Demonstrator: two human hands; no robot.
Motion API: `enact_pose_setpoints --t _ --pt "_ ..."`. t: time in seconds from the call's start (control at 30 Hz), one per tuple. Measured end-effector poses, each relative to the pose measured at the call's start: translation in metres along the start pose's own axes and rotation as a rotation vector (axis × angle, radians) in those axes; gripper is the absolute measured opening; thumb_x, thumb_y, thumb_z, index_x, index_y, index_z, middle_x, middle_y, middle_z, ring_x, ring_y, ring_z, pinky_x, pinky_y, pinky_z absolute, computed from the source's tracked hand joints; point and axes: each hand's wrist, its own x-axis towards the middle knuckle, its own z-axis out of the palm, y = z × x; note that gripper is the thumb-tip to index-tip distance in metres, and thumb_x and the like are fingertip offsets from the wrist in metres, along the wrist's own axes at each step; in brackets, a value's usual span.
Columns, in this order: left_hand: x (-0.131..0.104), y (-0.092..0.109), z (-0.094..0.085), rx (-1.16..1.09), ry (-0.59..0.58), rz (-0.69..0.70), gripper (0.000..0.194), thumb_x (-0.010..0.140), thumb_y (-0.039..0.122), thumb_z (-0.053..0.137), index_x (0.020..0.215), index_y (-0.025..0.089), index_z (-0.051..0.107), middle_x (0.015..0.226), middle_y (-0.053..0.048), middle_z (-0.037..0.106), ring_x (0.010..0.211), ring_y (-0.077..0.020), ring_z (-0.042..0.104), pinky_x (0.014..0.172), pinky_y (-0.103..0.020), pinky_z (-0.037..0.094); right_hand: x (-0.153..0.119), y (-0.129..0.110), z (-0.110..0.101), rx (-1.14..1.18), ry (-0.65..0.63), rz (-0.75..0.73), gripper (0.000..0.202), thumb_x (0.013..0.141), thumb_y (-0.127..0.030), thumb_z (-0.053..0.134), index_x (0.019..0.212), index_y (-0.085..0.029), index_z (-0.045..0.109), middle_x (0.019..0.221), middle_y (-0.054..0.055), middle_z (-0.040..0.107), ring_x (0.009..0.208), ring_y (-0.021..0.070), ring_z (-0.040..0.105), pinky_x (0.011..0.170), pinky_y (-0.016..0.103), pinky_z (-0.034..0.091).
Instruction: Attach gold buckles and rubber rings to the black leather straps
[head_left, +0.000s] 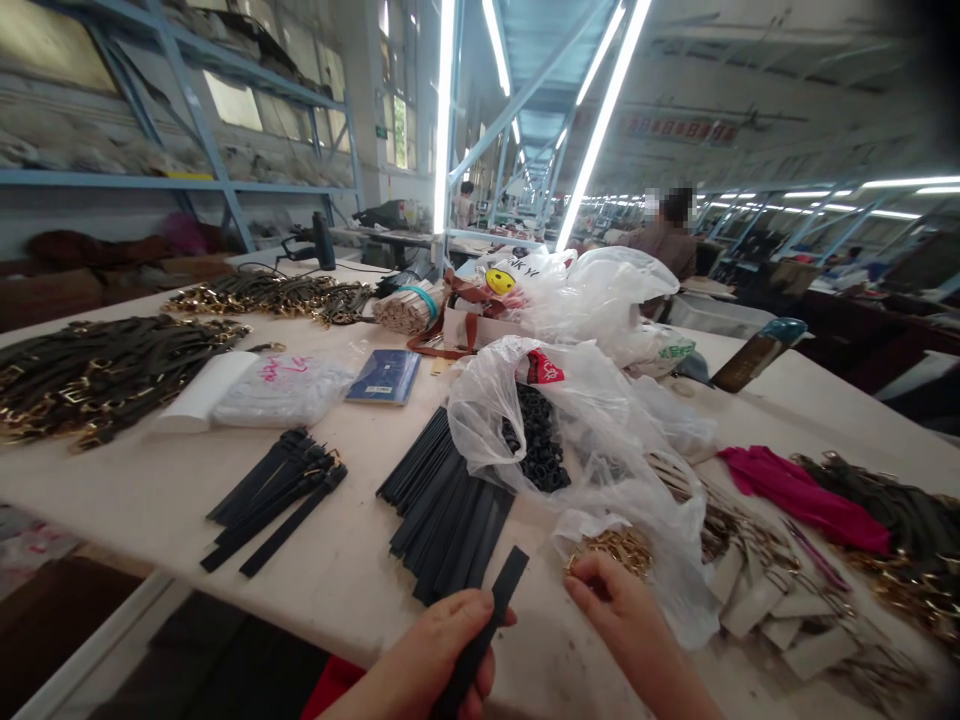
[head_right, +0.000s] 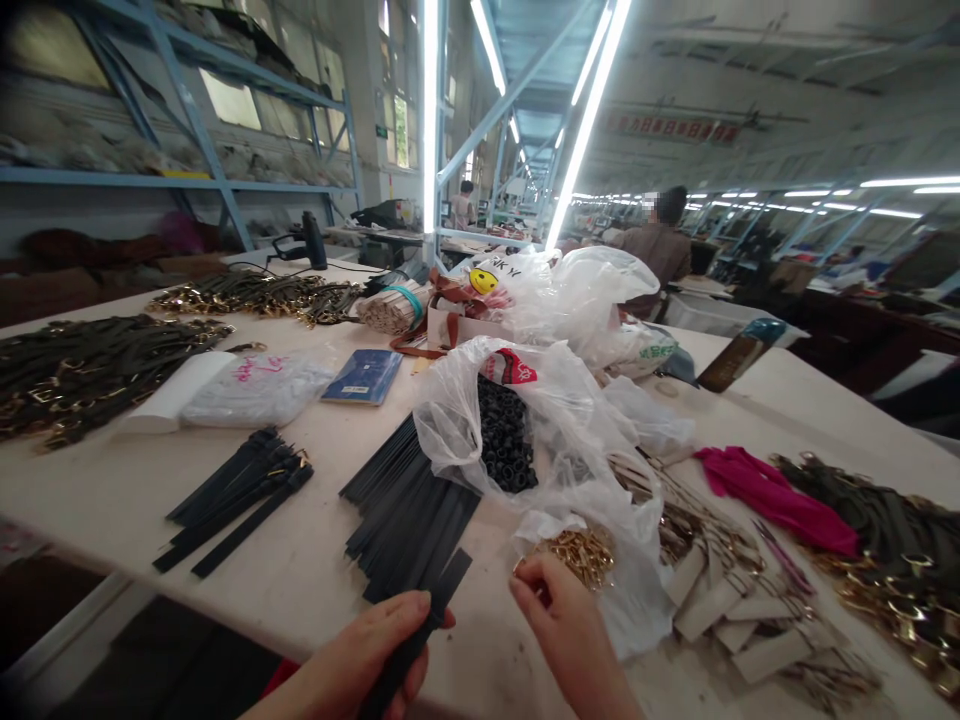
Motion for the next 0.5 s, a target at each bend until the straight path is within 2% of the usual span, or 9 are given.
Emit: enact_pose_setpoints --t 0.13,0.27,0.37,0.5 --pt "-0.002 0.0 0.005 0.159 0.06 0.052 0.042 0.069 0.054 0.047 0.084 0.015 0.05 0.047 0.005 0.052 0.033 -0.0051 0.039 0.035 -0.017 0.024 -0.015 -0.024 0.02 0.448 0.029 0.072 0.019 0.069 -0.037 0.062 0.068 -0.021 0.052 0.06 -0.003 0.053 0.054 0.0131 0.047 0.051 0.026 0.036" --pt "-0.006 -0.001 0.006 0.185 0.078 0.121 0.032 0.07 0.047 0.045 0.082 0.017 0.046 0.058 0.004 0.056 0.036 -0.005 0.04 0.036 -0.017 0.026 -0.022 -0.036 0.035 0.824 0.028 0.142 0.033 0.064 -0.042 0.069 0.085 -0.021 0.053 0.064 -0.004 0.056 0.051 0.0109 0.049 0.048 0.024 0.037" --pt "-0.011 -0.001 0.005 0.172 0.072 0.155 0.036 0.069 0.051 0.048 0.081 0.017 0.046 0.072 0.002 0.059 0.042 -0.0046 0.042 0.039 -0.017 0.029 -0.026 -0.041 0.039 0.882 -0.037 0.171 0.032 0.067 -0.045 0.067 0.083 -0.019 0.057 0.067 -0.002 0.058 0.052 0.0099 0.05 0.052 0.024 0.04" --pt "-0.016 -0.004 0.003 0.124 0.022 0.155 0.04 0.068 0.053 0.053 0.083 0.016 0.049 0.082 0.0 0.058 0.047 -0.0044 0.044 0.043 -0.018 0.032 -0.033 -0.046 0.04 0.912 -0.113 0.22 0.029 0.069 -0.045 0.065 0.073 -0.017 0.057 0.057 -0.004 0.054 0.05 0.0081 0.048 0.052 0.022 0.038"
